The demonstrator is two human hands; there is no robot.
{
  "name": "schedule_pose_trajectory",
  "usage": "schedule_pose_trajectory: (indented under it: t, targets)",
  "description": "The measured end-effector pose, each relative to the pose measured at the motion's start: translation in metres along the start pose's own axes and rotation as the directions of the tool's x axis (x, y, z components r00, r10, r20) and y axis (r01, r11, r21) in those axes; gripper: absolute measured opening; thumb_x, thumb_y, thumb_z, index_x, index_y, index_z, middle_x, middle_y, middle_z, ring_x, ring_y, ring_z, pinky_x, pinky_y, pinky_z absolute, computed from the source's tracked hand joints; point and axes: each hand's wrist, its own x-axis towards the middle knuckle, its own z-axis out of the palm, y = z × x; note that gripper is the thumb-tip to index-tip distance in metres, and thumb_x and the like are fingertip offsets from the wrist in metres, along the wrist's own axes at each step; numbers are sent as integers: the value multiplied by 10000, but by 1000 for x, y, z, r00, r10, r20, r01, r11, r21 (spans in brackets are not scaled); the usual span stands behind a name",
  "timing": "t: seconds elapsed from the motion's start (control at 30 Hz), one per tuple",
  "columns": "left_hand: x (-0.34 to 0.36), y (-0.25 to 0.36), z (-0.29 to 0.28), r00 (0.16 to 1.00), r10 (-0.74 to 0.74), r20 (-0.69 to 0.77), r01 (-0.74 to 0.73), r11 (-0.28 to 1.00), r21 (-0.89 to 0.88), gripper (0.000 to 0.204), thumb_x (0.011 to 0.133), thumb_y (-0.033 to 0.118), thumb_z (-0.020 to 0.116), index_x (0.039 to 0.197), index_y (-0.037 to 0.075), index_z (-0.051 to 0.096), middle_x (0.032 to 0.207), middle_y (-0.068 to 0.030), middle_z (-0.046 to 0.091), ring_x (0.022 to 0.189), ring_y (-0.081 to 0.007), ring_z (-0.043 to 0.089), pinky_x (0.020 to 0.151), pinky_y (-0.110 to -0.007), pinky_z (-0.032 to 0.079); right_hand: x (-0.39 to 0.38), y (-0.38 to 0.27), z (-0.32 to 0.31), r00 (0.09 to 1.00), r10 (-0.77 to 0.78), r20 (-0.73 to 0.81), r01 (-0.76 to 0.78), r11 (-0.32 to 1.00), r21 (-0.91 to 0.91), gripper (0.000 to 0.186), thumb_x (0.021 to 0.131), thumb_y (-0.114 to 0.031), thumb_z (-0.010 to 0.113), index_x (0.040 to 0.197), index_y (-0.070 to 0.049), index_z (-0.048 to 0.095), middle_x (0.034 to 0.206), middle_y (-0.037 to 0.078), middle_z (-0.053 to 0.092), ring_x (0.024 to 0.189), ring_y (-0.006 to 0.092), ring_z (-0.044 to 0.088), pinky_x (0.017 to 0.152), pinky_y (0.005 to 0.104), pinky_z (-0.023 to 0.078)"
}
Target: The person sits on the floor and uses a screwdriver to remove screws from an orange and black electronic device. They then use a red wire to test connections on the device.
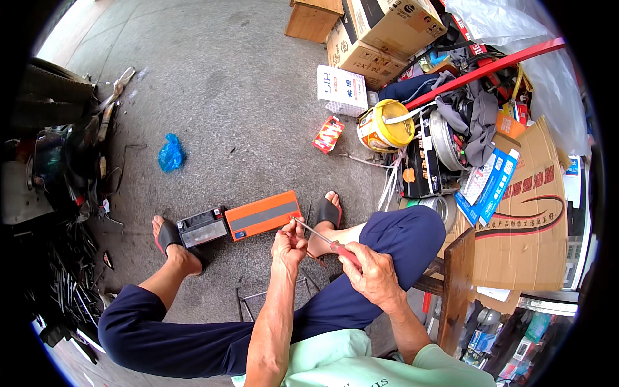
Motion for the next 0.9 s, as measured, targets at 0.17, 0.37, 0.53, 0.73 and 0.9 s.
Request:
schedule_pose_trajectory:
  t: [0.17,0.37,0.53,0.73,0.9]
  targets:
    - [0,0,4,999,-2,-51,1,1000,-13,68,813,88,653,845,102,596,841,-59,700,637,-74,657,349,-190,221,5,1,-2,1000,-6,21,5,1000,5,244,778,-44,682,983,-14,553,753,145,633,614,296,631,532,361,492]
    - [3,4,0,999,-42,27,42,999,-8,68,809,77,647,825,97,584,822,-58,696,618,-76,655,347,-191,221,24,-3,-12,990,-55,129,64,996,-69,230,796,-65,658,987,-11,543,798,135,632,672,309,635,568,374,505]
    - [1,1,2,999,-7,-33,6,999,-40,82,793,68,657,820,101,587,809,-44,691,601,-86,644,354,-191,238,53,-13,-26,948,-139,287,166,984,-70,257,770,-63,657,991,-17,534,1012,148,584,761,322,628,624,378,511]
    - [-2,5,2,1000,2,-23,-1,1000,2,73,782,78,669,816,100,609,765,-36,689,604,-96,645,352,-191,256,60,-3,-12,930,-299,213,298,954,35,218,790,-69,635,949,-29,490,893,111,523,678,297,604,547,374,498]
    - [-16,12,-8,1000,-2,21,1,998,67,98,800,110,661,887,78,630,793,-63,695,594,-122,641,349,-197,286,61,1,-1,943,-329,46,332,935,-124,198,799,-125,667,885,-43,508,785,89,524,587,256,586,482,337,485]
